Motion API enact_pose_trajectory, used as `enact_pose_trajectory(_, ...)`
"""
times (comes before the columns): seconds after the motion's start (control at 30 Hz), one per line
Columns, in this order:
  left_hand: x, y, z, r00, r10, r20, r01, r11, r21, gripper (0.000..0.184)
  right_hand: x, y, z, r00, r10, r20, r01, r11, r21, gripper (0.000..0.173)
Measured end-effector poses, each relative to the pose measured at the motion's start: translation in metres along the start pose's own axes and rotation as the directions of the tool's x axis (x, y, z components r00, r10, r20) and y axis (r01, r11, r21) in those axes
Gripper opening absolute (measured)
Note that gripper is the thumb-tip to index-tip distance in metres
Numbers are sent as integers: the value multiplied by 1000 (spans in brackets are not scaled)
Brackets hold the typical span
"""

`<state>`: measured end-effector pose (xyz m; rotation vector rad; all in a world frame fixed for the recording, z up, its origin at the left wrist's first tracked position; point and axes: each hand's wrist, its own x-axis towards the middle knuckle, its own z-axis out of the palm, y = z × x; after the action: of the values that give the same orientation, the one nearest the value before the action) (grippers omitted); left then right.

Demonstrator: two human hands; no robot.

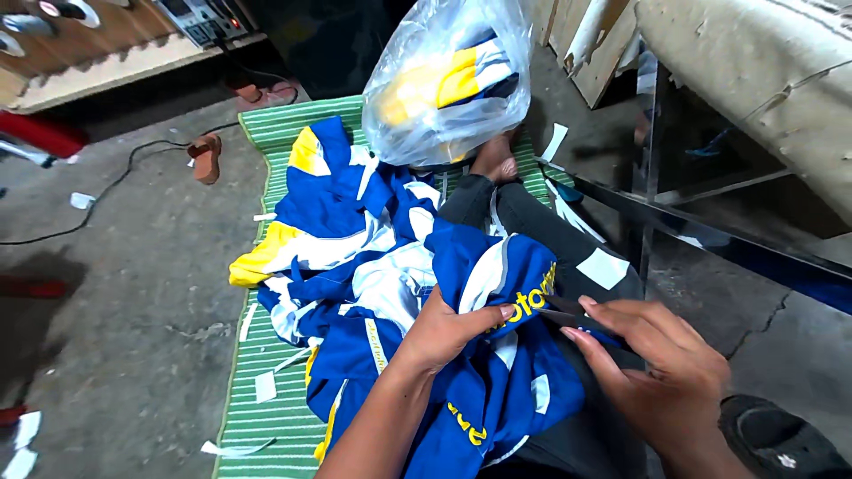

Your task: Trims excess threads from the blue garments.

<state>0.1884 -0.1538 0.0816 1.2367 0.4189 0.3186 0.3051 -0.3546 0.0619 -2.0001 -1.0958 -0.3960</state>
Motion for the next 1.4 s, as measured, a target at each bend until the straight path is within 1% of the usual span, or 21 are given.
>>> enact_pose_trajectory(0.13,0,-1,0,1000,2,-1,-2,1000,0,30,1,-1,1,1000,-1,-9,0,1000,-29,26)
enact_pose_trajectory(0.3,0,1,-1,1000,2,-2,-2,1000,-8,30,-2,2,8,999,45,5,-45,994,101,28)
enact_pose_trajectory(0.8,0,0,0,1000,-13,-7,13,1000,-10,30,-1,-1,8,999,7,-36,-7,1000,-7,24)
enact_pose_trajectory(0.93,0,0,-1,1000,-9,9,10,1000,-8,30,-3,1,11,998,57,5,-58,993,101,28)
enact_pose_trajectory(1.03,-1,-1,-4,999,-10,49,10,1000,-5,29,-4,1,14,995,91,39,-96,982,162,28)
enact_pose_trajectory(1.17,-1,-4,-4,993,-35,109,34,999,7,27,-3,-1,15,997,62,42,-66,990,128,27)
enact_pose_trajectory(1.3,-1,0,-4,998,-38,52,39,999,-19,28,1,4,6,998,57,34,-61,991,120,28)
enact_pose_trajectory(1.4,0,-1,-4,998,-41,46,42,999,-16,28,-1,4,1,999,38,24,-40,995,94,27)
